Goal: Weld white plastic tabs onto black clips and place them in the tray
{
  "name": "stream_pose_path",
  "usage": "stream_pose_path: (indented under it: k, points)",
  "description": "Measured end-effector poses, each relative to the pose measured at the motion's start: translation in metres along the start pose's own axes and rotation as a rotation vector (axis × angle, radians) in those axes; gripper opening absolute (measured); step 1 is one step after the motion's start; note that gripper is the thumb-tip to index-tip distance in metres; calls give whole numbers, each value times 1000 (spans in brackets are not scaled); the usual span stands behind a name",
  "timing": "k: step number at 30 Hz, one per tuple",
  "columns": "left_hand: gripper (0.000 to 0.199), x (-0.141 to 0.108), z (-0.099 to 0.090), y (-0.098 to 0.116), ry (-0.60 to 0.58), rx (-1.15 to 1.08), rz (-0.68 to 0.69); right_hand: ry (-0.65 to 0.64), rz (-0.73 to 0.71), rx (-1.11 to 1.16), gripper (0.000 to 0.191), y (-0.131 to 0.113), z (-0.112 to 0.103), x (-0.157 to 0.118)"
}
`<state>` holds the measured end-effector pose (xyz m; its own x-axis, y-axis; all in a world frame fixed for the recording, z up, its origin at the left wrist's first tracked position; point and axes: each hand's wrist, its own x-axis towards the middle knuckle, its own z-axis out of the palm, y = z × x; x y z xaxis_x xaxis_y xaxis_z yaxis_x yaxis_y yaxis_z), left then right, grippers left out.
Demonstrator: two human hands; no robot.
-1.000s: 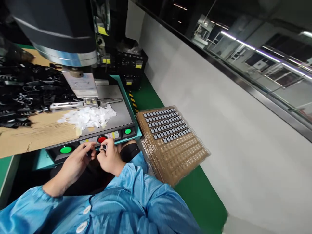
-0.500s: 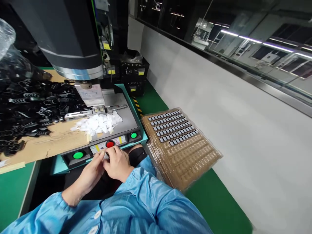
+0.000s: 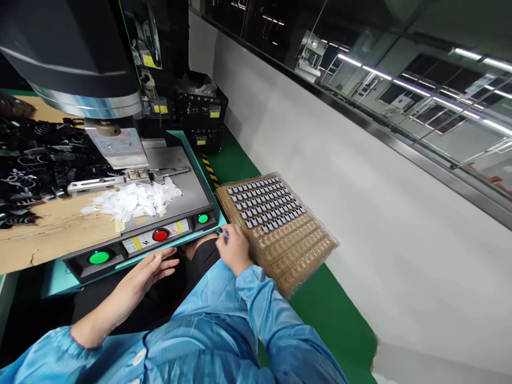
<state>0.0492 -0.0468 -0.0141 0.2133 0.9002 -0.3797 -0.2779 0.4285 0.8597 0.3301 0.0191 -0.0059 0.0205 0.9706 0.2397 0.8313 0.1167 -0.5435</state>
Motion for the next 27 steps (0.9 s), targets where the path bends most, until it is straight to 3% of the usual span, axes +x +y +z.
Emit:
stream_pose_path:
  k: [4,8,16,22,27]
  points:
    - [61,1,-1,1,23,60,-13,23,214,-253,26,62,-32,15]
    - [62,4,-4,-1,37,95,-14,-57,363,-400,26,94,-43,18]
    - [64,8,-8,-1,65,135,-14,-147,406,-475,19,106,-36,15]
    - [65,9,-10,-1,84,126,2,-55,421,-464,31,117,-41,18]
    - [66,10,-13,-4,90,128,-6,22,300,-440,41,135,-41,23]
